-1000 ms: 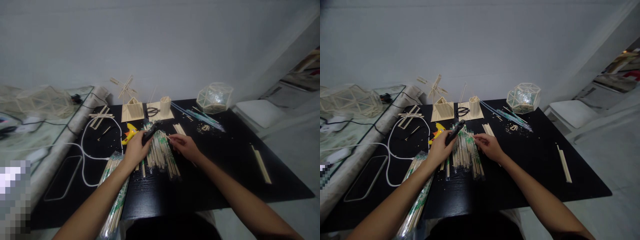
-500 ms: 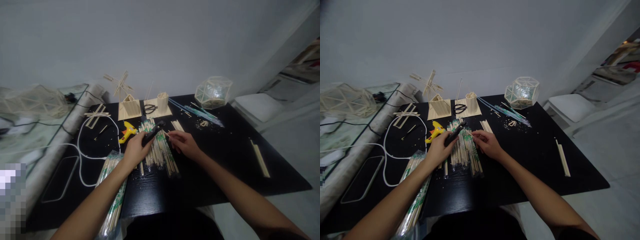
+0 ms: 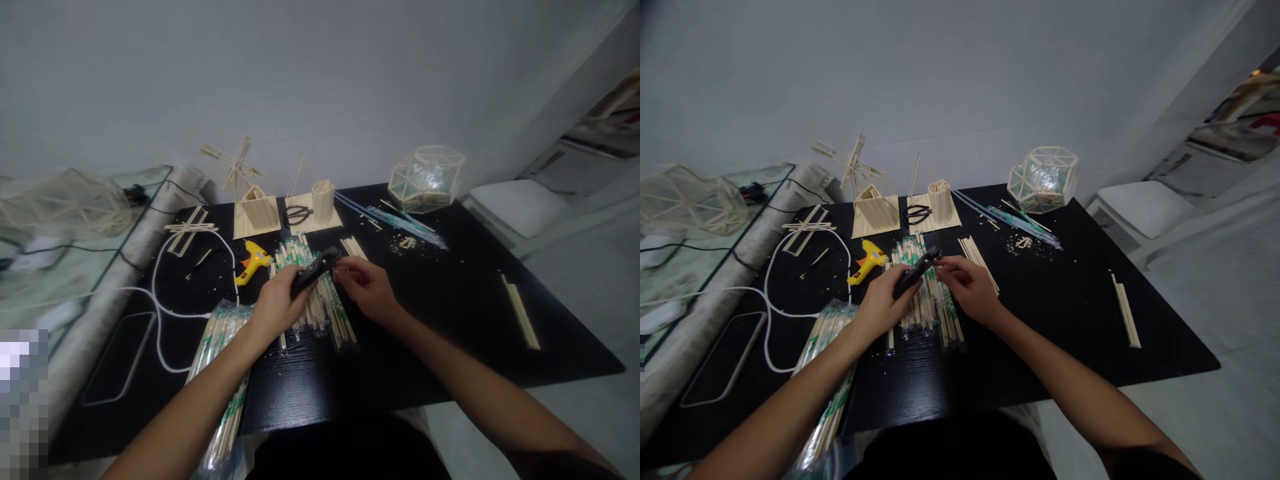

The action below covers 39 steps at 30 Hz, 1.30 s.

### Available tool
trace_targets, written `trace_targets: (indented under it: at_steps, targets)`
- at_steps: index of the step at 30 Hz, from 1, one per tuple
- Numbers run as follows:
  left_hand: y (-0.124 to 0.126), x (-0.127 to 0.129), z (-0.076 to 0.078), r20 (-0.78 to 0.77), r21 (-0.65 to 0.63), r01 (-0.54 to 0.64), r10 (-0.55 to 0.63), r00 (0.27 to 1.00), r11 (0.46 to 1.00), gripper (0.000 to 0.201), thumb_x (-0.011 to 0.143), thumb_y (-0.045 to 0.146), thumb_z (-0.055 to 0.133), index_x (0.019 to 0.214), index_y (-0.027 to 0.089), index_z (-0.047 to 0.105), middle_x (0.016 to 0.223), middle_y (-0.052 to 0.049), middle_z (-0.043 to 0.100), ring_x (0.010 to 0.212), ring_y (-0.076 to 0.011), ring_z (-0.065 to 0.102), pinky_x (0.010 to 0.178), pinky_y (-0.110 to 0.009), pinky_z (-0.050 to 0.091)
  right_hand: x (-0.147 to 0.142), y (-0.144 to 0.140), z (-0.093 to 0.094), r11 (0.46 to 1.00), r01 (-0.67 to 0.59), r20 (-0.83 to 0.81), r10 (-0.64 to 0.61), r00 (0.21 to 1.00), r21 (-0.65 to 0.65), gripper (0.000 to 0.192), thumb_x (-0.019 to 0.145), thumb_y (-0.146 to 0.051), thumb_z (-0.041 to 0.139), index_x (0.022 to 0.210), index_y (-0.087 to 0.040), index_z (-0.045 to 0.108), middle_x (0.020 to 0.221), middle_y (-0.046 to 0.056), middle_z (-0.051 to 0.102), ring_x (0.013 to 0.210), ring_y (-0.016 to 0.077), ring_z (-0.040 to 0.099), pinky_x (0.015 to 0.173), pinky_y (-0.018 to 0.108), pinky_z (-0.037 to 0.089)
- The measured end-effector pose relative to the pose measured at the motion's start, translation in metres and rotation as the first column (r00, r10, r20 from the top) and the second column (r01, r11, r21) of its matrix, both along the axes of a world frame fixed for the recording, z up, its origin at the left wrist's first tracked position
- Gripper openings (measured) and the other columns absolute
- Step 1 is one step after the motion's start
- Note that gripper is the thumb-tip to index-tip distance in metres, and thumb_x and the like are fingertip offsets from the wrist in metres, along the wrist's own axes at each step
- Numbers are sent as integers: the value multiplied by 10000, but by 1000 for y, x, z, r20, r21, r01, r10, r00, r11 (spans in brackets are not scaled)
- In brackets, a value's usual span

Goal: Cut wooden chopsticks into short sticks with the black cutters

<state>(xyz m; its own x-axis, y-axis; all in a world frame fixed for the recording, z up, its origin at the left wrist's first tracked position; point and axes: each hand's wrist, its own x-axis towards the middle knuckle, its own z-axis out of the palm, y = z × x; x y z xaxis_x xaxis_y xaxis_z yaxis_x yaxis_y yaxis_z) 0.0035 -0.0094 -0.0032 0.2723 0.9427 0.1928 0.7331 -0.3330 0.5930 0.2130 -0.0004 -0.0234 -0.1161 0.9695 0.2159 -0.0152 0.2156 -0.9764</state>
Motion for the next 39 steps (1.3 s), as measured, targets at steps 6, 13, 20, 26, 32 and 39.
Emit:
trace_targets:
  at_steps: [6,13,20,26,32,39]
  targets:
    - [-1,0,2,10,-1,0,0,1000,1000,233,971,414,524,1075,218,597,1022,-86,700,964,-260,669,852,-377,513,1,0,0,1000,9,21,-9,1000,22,354,853,-527,722,1029,-221,753,890,58,720,685,159,647,591,277,525]
    - [-1,2,3,-24,-24,-23,23,999,999,230,975,434,523,970,215,590,893,-58,688,837,-237,658,763,-334,477,1,1,0,999,24,6,-24,1000,30,338,841,-517,744,992,-216,770,911,61,741,705,165,664,640,296,559]
    - [-1,1,2,-86,-62,-69,64,994,996,329,967,532,517,894,218,579,758,-34,655,706,-219,635,664,-299,413,-1,1,3,1000,12,-12,-12,1000,18,353,833,-533,752,974,-210,775,966,77,762,819,197,705,713,317,594]
    - [-2,1,7,-227,-61,-76,60,972,995,435,1035,500,293,837,217,557,641,-37,612,647,-239,636,625,-307,366,-3,1,2,1000,15,-31,-15,999,17,318,839,-510,755,963,-219,781,966,75,764,834,202,713,744,342,612]
    - [0,1,6,-310,-39,-124,105,945,992,496,1042,513,284,830,207,612,624,-56,641,653,-257,667,629,-315,370,-4,1,-1,1000,18,-38,-18,999,0,296,848,-486,751,968,-216,775,953,67,758,847,200,718,756,335,612]
    - [0,0,5,-339,-22,-130,115,934,991,563,1040,567,268,854,199,651,660,-84,679,690,-278,690,643,-319,381,-4,0,0,999,15,-6,-16,1000,-28,266,855,-446,749,961,-202,743,901,55,748,816,187,719,739,312,605]
